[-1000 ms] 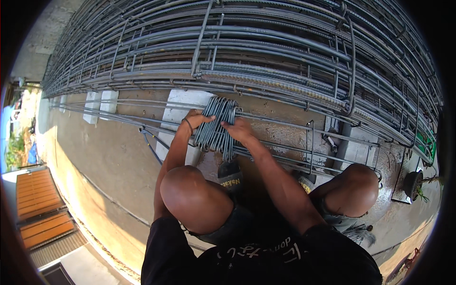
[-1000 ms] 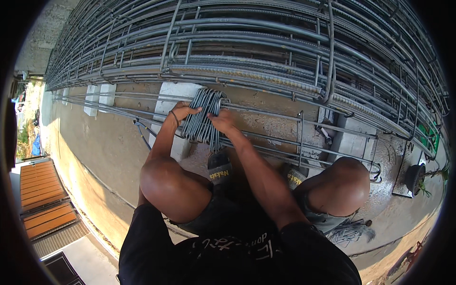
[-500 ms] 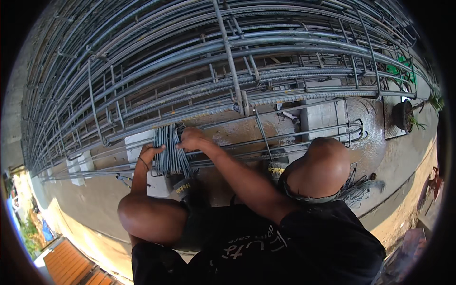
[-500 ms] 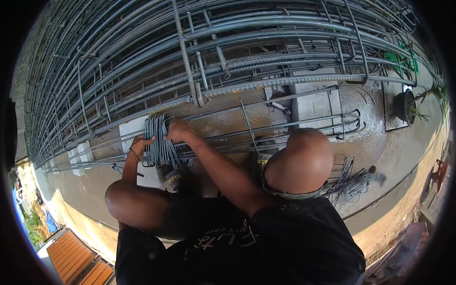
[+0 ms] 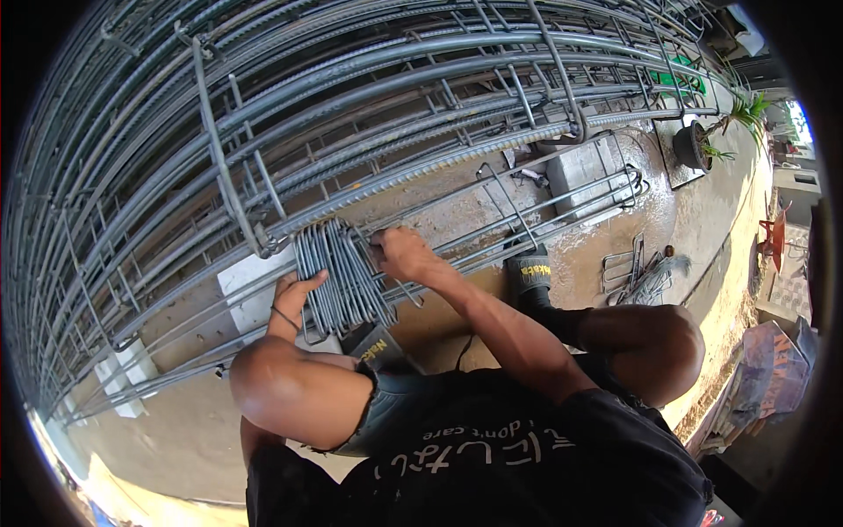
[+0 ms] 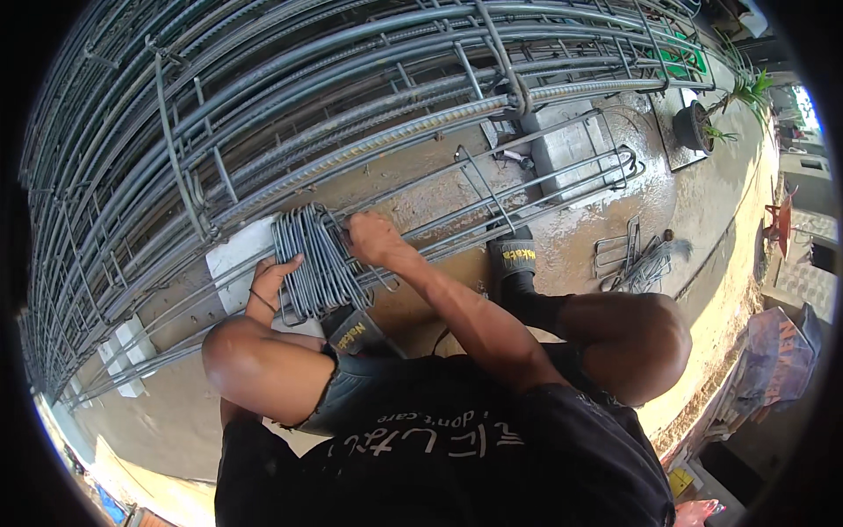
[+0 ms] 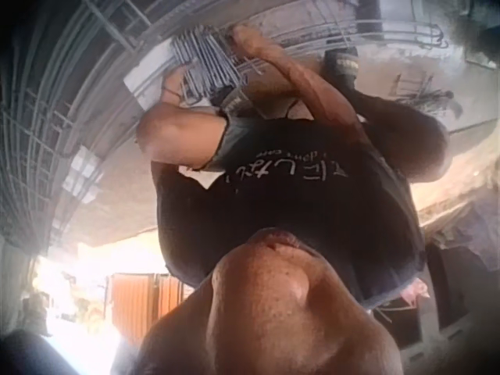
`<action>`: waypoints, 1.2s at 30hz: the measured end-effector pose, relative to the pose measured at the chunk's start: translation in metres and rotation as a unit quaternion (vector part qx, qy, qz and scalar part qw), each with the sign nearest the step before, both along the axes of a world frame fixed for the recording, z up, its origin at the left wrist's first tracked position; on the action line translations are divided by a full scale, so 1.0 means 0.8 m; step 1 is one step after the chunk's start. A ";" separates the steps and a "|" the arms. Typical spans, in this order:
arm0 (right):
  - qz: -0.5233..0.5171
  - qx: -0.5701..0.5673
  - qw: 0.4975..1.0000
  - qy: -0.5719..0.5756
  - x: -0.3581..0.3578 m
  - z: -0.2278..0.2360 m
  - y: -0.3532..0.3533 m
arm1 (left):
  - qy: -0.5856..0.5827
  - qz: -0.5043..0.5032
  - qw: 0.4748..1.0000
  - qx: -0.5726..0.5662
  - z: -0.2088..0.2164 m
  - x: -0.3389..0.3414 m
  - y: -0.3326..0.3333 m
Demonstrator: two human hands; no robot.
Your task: The person assembles a rebar cage by sliding metal stirrups onto long reinforcement bars and then securing them with wire using pliers.
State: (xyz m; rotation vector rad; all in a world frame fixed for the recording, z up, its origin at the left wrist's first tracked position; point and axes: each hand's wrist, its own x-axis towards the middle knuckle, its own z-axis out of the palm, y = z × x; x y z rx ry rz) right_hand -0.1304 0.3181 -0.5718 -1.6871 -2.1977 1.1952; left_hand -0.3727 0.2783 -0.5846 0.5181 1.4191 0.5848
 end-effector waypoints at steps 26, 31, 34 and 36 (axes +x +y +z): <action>0.369 -0.520 0.762 -0.119 0.022 0.004 0.063 | -0.032 0.043 0.998 0.036 -0.021 -0.003 -0.009; 0.313 -0.679 0.658 -0.088 0.002 -0.014 0.066 | 0.007 0.070 0.997 0.025 -0.016 0.003 -0.005; 0.352 -0.585 0.726 -0.081 0.006 -0.012 0.051 | 0.045 0.069 0.995 0.049 -0.033 -0.004 -0.014; 0.384 -0.538 0.747 -0.065 0.010 -0.008 0.047 | 0.011 0.093 0.995 0.017 -0.004 -0.001 -0.009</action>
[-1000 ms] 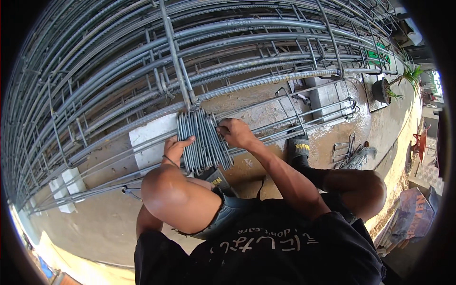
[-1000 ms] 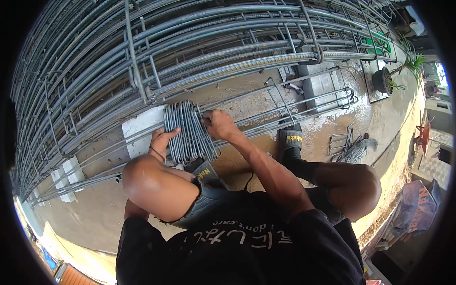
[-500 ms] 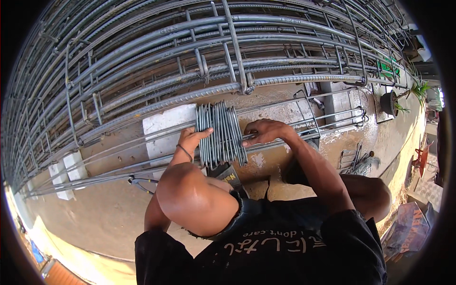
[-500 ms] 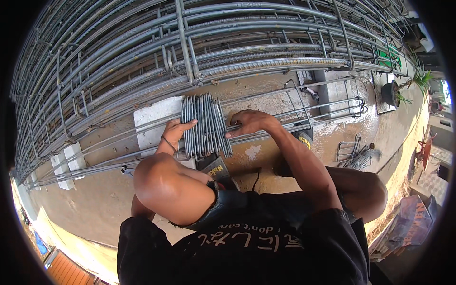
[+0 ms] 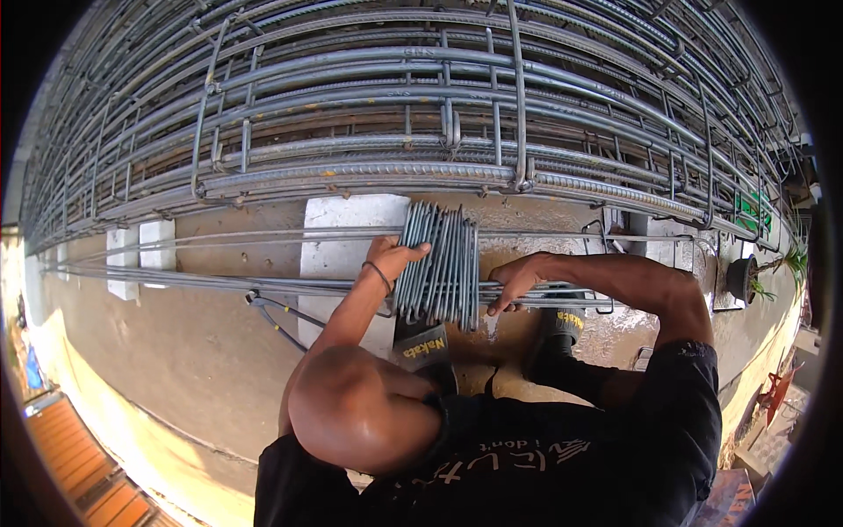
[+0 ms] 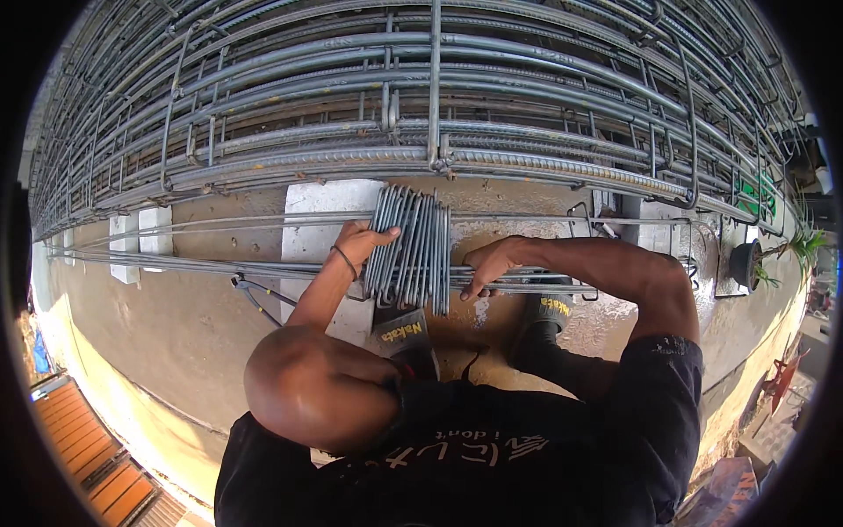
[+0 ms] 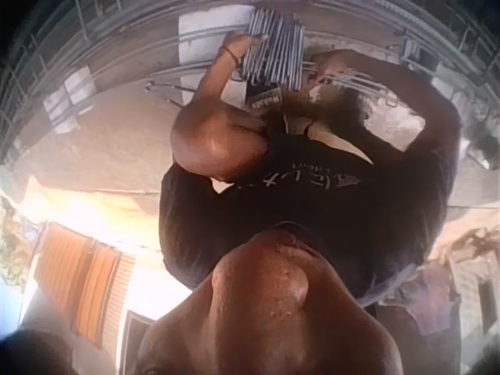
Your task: The person assembles a rebar cage by sliding metal stirrups onto long reinforcement bars and then securing them with wire using pliers.
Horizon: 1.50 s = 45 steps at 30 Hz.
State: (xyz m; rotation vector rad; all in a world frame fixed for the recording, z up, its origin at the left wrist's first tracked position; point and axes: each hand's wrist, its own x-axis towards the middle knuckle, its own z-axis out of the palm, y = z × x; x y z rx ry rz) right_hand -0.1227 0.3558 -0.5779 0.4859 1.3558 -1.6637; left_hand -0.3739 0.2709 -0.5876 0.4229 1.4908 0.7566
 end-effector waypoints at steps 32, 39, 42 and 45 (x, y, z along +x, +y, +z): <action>-0.023 0.138 0.990 -0.008 -0.001 0.105 -0.034 | 0.681 0.007 0.732 -0.023 0.098 -0.370 -0.092; -0.022 0.151 0.988 -0.017 0.002 0.097 -0.034 | 0.523 -0.296 0.798 0.052 0.098 -0.124 -0.073; -0.025 0.141 0.990 -0.002 0.000 0.088 -0.040 | 0.491 -0.131 0.847 0.158 0.069 -0.143 -0.077; -0.043 0.150 0.988 0.015 0.009 0.070 -0.051 | 0.347 -0.147 0.925 0.056 0.068 -0.162 -0.066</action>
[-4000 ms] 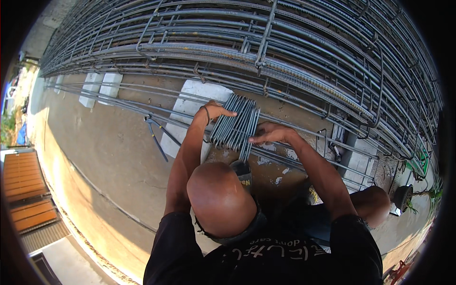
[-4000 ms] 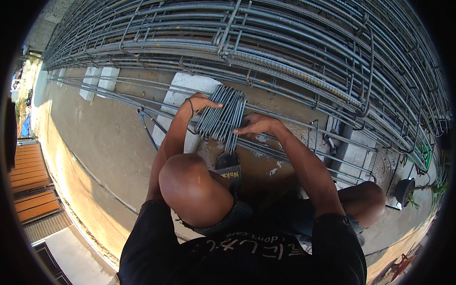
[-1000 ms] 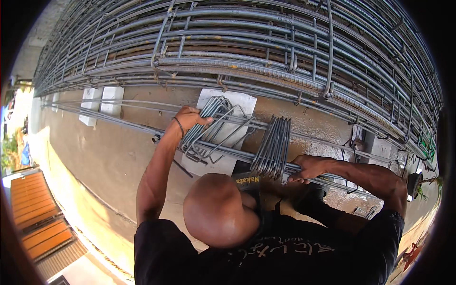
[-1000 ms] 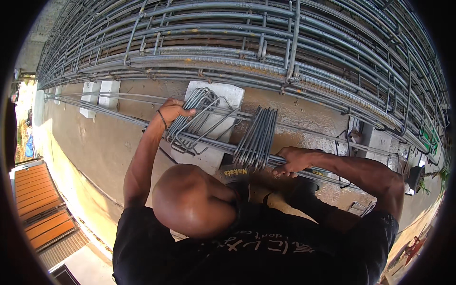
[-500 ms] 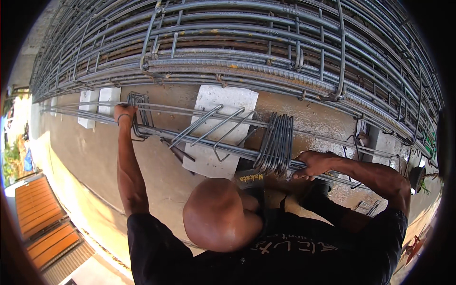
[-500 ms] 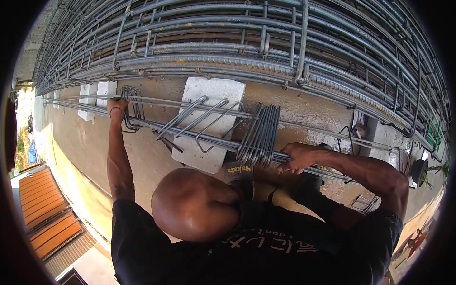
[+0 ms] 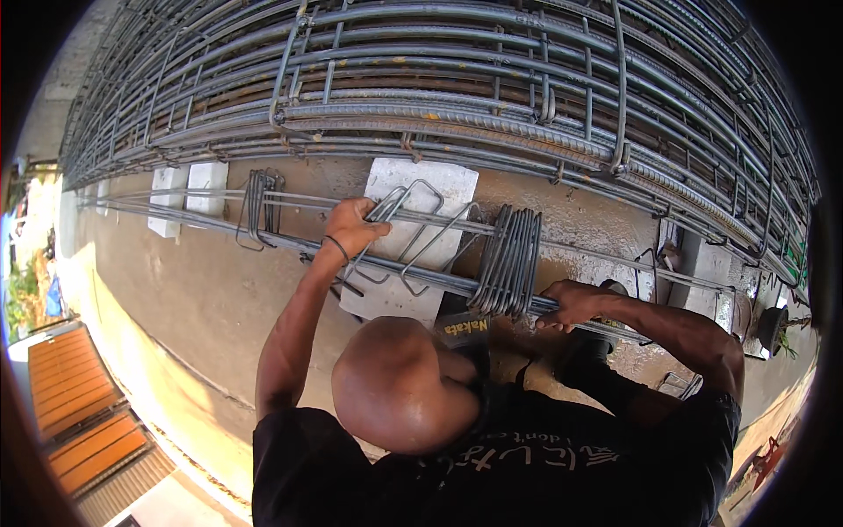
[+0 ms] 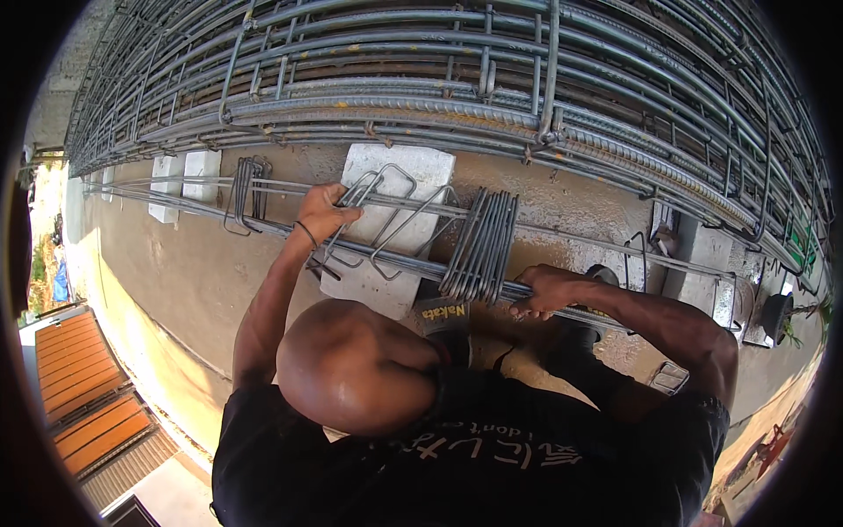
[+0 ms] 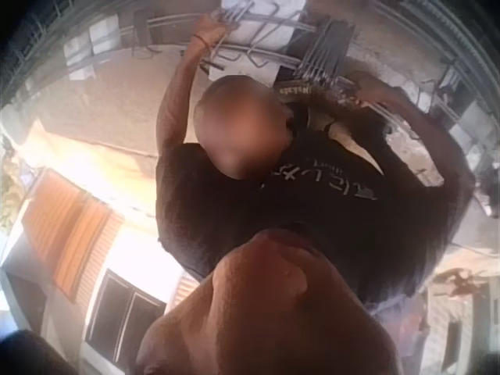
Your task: The person assembles a rebar cage by sliding metal stirrups onto long reinforcement bars and then securing them with wire using pliers.
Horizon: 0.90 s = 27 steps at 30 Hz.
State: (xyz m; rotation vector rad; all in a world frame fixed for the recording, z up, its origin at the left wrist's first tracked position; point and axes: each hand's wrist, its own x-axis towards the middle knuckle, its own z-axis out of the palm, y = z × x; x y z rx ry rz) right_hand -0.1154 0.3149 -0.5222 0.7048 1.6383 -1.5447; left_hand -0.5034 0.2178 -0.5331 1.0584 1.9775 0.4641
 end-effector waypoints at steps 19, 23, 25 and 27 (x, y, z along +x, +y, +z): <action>0.005 0.066 0.998 -0.014 -0.004 -0.002 -0.015 | 0.622 0.063 0.779 0.041 -0.001 -0.225 -0.086; 0.028 0.205 0.976 0.061 0.021 -0.032 -0.031 | 0.491 -0.017 0.842 0.225 0.022 -0.079 0.005; 0.013 0.179 0.983 0.040 0.018 -0.018 -0.027 | 0.222 -0.048 0.968 0.108 0.023 0.031 0.020; 0.010 0.158 0.986 0.048 0.009 -0.014 -0.025 | 0.110 -0.136 0.982 0.071 0.003 0.095 0.004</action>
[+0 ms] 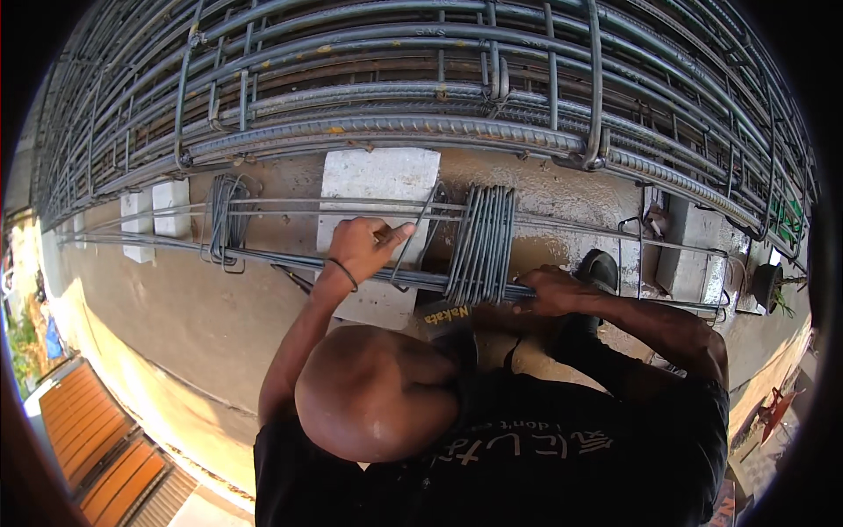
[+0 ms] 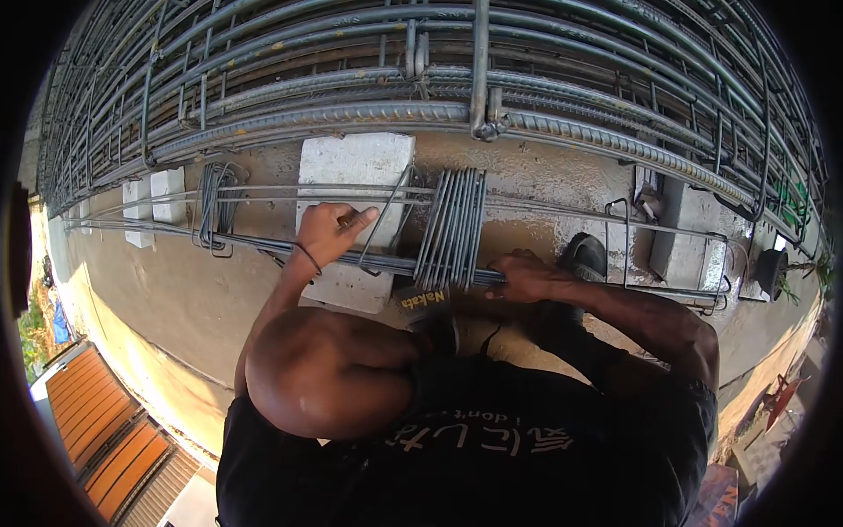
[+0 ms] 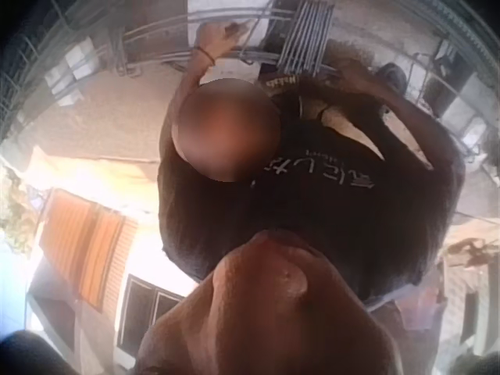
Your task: The person assembles a rebar cage by sliding metal stirrups onto long reinforcement bars and then securing them with wire using pliers.
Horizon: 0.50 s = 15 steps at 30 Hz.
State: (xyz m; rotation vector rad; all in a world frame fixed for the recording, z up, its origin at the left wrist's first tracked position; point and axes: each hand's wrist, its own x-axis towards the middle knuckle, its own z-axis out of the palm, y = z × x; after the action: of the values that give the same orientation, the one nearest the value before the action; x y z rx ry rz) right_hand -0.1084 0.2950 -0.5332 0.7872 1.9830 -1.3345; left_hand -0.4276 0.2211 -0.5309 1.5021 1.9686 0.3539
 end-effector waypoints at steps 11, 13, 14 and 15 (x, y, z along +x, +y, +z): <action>-0.013 -0.034 0.999 -0.029 0.000 -0.009 -0.001 | -0.591 0.276 0.702 -0.286 -0.065 0.134 0.033; -0.010 -0.008 1.000 -0.010 0.010 -0.014 -0.003 | -0.580 0.276 0.711 -0.286 -0.066 0.125 0.034; -0.009 0.004 1.000 0.001 0.013 -0.014 -0.005 | -0.573 0.276 0.717 -0.286 -0.057 0.113 0.033; -0.008 0.000 1.000 0.004 0.010 -0.011 -0.006 | -0.562 0.286 0.724 -0.280 -0.044 0.095 0.028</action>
State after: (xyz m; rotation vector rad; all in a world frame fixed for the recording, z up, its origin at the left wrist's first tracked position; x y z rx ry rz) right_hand -0.1007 0.2905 -0.5418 0.8012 1.9875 -1.3484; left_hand -0.3520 0.2433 -0.5657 0.0769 1.2242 0.6471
